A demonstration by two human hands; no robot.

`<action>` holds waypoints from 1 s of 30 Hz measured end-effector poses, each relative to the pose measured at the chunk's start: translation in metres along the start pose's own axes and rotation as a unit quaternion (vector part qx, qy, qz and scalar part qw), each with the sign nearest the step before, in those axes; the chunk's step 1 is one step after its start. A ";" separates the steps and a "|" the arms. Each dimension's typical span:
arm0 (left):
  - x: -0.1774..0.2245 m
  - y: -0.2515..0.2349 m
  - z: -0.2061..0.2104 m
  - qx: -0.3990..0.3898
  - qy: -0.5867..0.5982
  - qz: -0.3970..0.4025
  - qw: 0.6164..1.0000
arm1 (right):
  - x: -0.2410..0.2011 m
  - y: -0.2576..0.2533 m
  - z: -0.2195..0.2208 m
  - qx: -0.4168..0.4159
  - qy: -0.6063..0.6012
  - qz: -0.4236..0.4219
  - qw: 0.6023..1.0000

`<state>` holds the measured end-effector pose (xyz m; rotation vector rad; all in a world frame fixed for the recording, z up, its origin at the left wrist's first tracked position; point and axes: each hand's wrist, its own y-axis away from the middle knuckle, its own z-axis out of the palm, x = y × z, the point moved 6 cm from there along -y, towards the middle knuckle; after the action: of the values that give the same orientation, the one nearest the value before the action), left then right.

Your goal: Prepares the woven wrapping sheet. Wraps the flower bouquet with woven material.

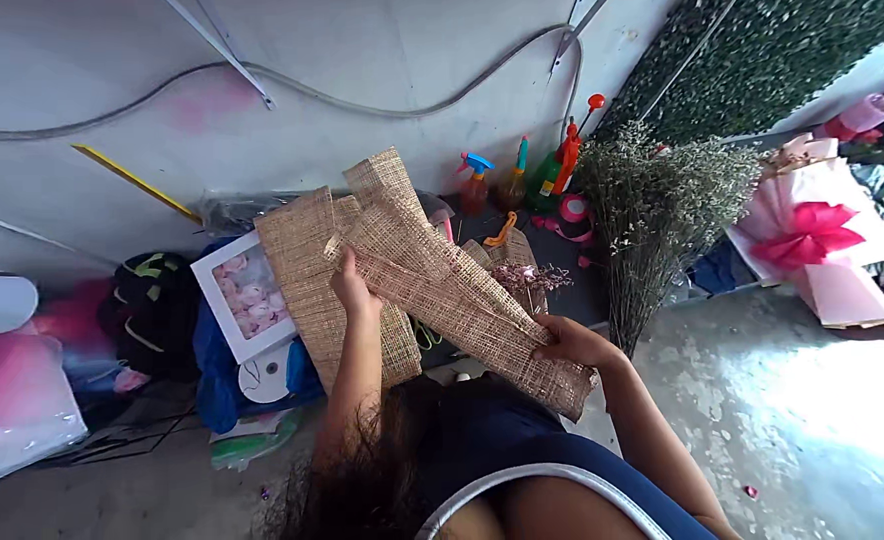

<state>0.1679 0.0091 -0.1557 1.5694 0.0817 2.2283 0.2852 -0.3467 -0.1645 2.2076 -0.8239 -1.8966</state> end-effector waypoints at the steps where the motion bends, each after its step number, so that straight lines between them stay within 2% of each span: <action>1: -0.001 -0.003 -0.003 0.009 -0.016 0.019 1.000 | 0.000 0.001 -0.001 0.011 -0.010 0.000 1.000; 5: -0.003 0.000 0.000 0.005 -0.028 0.016 0.999 | 0.001 0.000 -0.008 0.065 0.023 0.012 0.998; 6: -0.002 0.005 0.004 -0.029 -0.025 0.001 0.999 | 0.001 -0.002 -0.009 0.091 0.022 0.003 0.996; 8: -0.002 0.027 0.014 -0.171 -0.051 -0.023 0.984 | -0.005 -0.009 -0.008 0.141 -0.017 -0.040 0.989; 10: -0.014 0.065 0.018 -0.298 -0.139 -0.044 0.943 | -0.016 -0.023 0.001 0.170 -0.073 -0.081 0.979; 11: -0.026 0.083 0.018 -0.322 -0.174 -0.059 0.929 | -0.021 -0.033 0.009 0.177 -0.093 -0.099 0.975; 13: -0.050 0.110 0.010 -0.299 -0.217 -0.077 0.926 | -0.026 -0.050 0.027 0.180 -0.100 -0.123 0.971; 16: -0.060 0.115 -0.010 -0.194 -0.211 -0.064 0.956 | -0.020 -0.053 0.036 0.177 -0.062 -0.130 0.973; 17: -0.055 0.114 -0.017 -0.168 -0.213 -0.047 0.961 | -0.006 -0.046 0.026 0.221 -0.082 -0.129 0.963; 19: -0.040 0.111 -0.036 -0.137 -0.218 -0.006 0.966 | 0.044 -0.021 -0.015 0.386 -0.148 -0.091 0.906; 20: -0.034 0.108 -0.046 -0.134 -0.218 0.017 0.966 | 0.079 -0.011 -0.037 0.448 -0.155 -0.042 0.880; 21: -0.029 0.106 -0.057 -0.136 -0.216 0.034 0.966 | 0.115 -0.005 -0.051 0.462 -0.152 0.030 0.873; 22: -0.026 0.106 -0.065 -0.139 -0.220 0.046 0.965 | 0.150 -0.003 -0.056 0.424 -0.144 0.115 0.887; 24: -0.026 0.105 -0.076 -0.141 -0.232 0.049 0.961 | 0.206 -0.016 -0.042 0.277 -0.092 0.240 0.926; 26: -0.033 0.106 -0.079 -0.148 -0.248 0.028 0.957 | 0.232 -0.031 -0.019 0.190 -0.089 0.272 0.939; 30: -0.070 0.112 -0.076 -0.178 -0.258 -0.032 0.949 | 0.234 -0.043 -0.001 0.183 -0.177 0.243 0.936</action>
<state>0.0852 -0.1049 -0.2146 1.8403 -0.3926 1.6020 0.3159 -0.4207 -0.3886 1.5958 -1.7214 -2.0122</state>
